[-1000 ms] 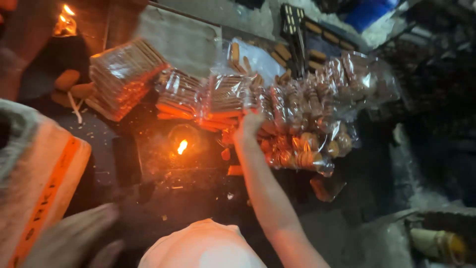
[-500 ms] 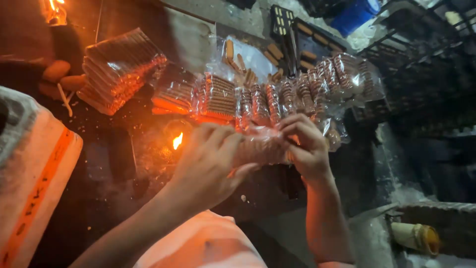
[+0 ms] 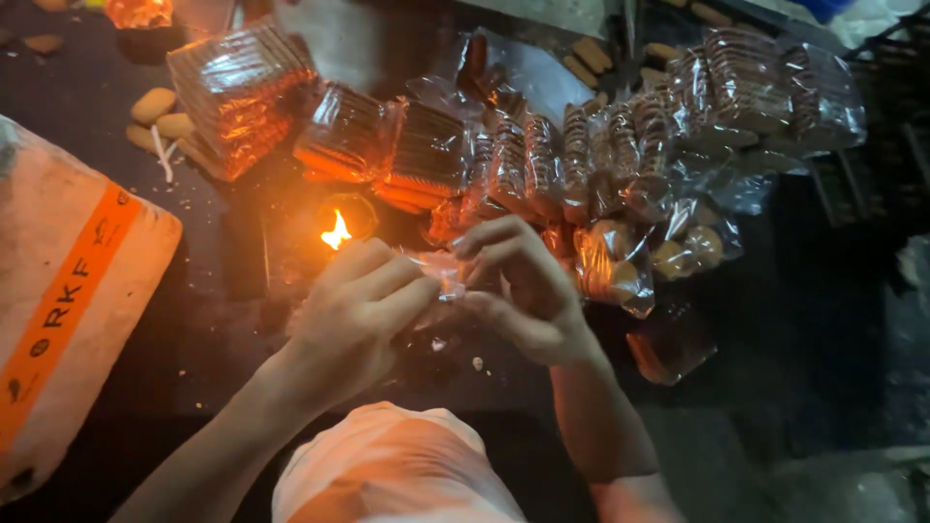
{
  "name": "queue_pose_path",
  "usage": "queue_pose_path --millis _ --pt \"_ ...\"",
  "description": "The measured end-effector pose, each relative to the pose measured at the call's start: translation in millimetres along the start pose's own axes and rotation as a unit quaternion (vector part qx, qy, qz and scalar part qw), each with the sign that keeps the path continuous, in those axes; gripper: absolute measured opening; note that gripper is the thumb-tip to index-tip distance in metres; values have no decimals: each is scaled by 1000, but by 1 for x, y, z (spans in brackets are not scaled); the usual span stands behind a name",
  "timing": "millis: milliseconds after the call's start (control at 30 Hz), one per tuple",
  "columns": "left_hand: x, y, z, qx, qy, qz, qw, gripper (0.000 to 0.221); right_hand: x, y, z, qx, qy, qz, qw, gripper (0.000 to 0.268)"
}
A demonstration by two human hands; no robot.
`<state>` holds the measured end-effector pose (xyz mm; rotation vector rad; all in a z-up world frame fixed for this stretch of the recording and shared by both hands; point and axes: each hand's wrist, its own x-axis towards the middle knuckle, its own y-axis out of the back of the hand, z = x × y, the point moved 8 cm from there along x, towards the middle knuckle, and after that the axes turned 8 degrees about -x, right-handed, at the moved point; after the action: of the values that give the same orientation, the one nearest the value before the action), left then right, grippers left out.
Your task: The person is packing biscuits into plastic bags and sealing them using a flame.
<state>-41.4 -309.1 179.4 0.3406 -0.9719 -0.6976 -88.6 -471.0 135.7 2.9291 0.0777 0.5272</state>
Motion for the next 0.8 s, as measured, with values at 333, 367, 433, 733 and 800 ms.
queue_pose_path --millis 333,367,433,733,800 --pt "-24 29 -1 -3 -33 9 999 20 31 -36 39 140 -170 -146 964 84" --pt "-28 34 -3 -2 -40 13 999 20 36 -31 40 162 -158 -90 970 77" --pt "-36 43 -10 -6 -45 26 999 20 42 -26 33 175 -151 -38 972 70" --pt "-55 86 -31 8 -41 56 998 21 57 -14 -12 187 83 73 976 53" --pt "-54 94 -31 14 -29 68 997 22 57 -17 6 70 4 89 994 64"
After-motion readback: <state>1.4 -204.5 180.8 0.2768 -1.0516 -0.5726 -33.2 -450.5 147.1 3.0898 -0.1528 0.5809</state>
